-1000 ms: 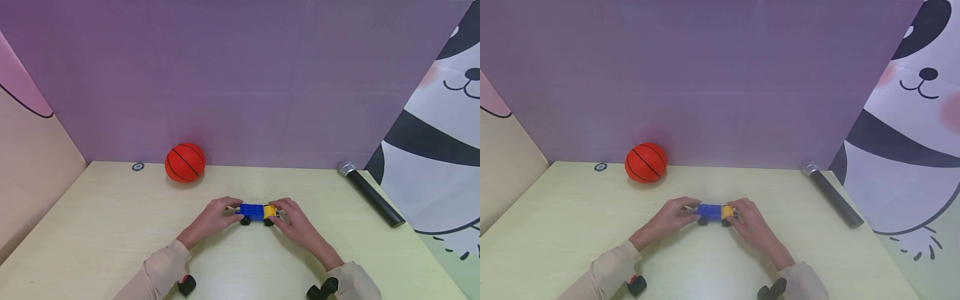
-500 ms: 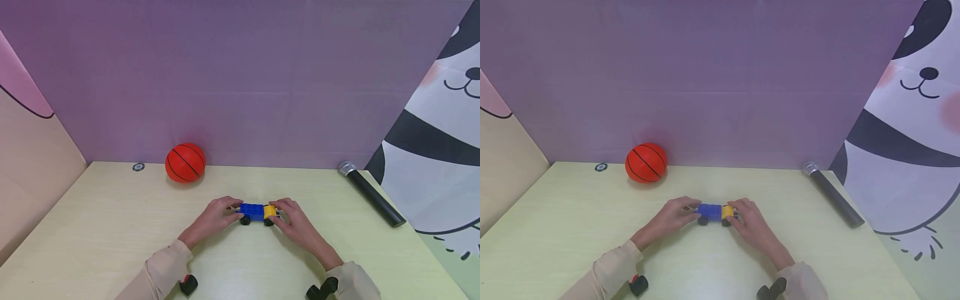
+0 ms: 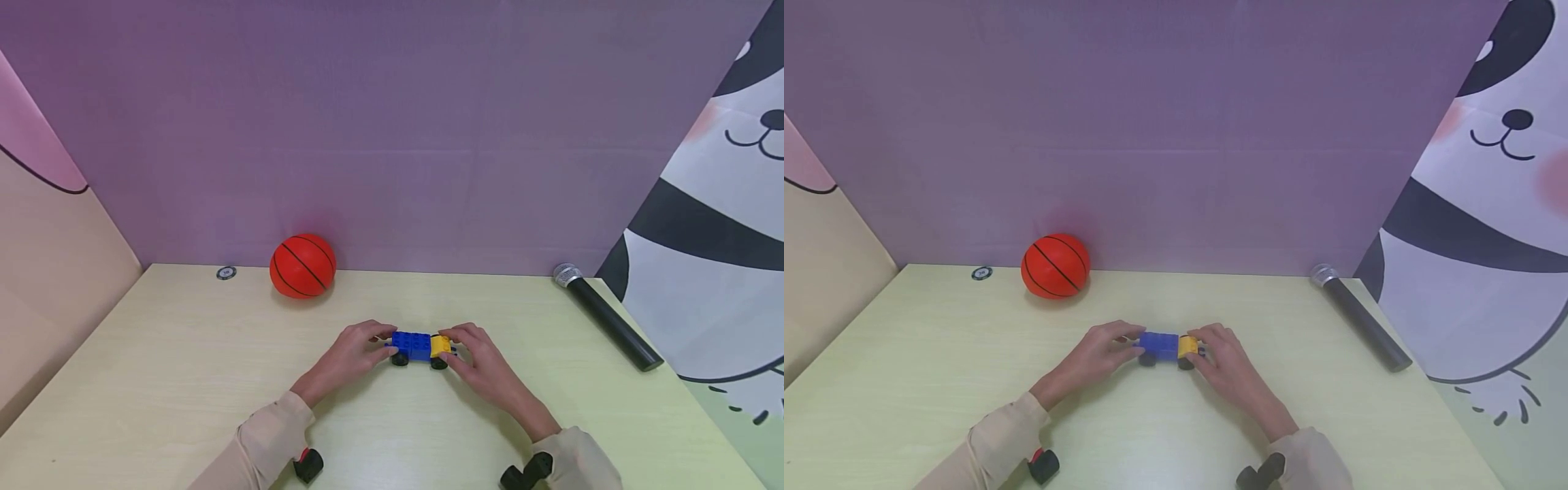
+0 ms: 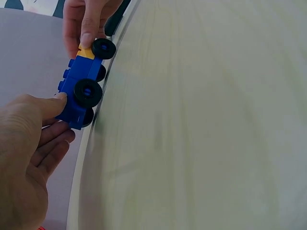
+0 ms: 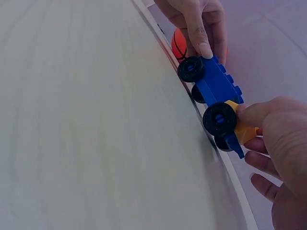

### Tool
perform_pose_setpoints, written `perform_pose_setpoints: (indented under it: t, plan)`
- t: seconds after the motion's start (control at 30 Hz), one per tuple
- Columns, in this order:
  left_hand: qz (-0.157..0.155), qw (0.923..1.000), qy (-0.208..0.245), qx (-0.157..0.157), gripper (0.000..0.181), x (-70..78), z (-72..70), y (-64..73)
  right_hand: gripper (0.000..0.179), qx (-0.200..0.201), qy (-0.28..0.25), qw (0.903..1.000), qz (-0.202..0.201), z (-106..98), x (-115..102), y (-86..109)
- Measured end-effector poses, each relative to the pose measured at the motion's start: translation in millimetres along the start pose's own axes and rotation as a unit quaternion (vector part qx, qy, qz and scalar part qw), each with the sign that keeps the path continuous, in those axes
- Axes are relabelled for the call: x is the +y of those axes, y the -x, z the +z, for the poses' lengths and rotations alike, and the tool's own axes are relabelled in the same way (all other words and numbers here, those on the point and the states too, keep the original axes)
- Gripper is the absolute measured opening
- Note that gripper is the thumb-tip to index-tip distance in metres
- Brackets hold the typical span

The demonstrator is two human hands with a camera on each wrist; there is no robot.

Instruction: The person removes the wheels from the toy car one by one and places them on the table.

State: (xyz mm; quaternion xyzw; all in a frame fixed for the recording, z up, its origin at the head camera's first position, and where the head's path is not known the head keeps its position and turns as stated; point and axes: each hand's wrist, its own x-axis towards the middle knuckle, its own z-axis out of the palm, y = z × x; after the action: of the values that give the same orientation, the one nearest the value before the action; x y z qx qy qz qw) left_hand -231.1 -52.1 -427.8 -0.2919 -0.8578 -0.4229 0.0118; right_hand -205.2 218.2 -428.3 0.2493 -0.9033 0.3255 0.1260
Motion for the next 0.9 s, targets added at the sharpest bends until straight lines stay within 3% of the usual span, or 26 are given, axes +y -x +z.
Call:
perform_pose_setpoints:
  t: [0.4,0.9]
  plan:
    - [0.009,0.9999,-0.004,0.008,0.04,0.5,-2.3,0.7,0.033,0.014,-0.006,0.9998,-0.014,-1,0,0.7]
    - [0.019,0.9998,-0.004,0.002,0.043,9.9,-14.9,5.9,0.031,0.022,-0.021,0.9993,-0.022,-5,-7,1.2]
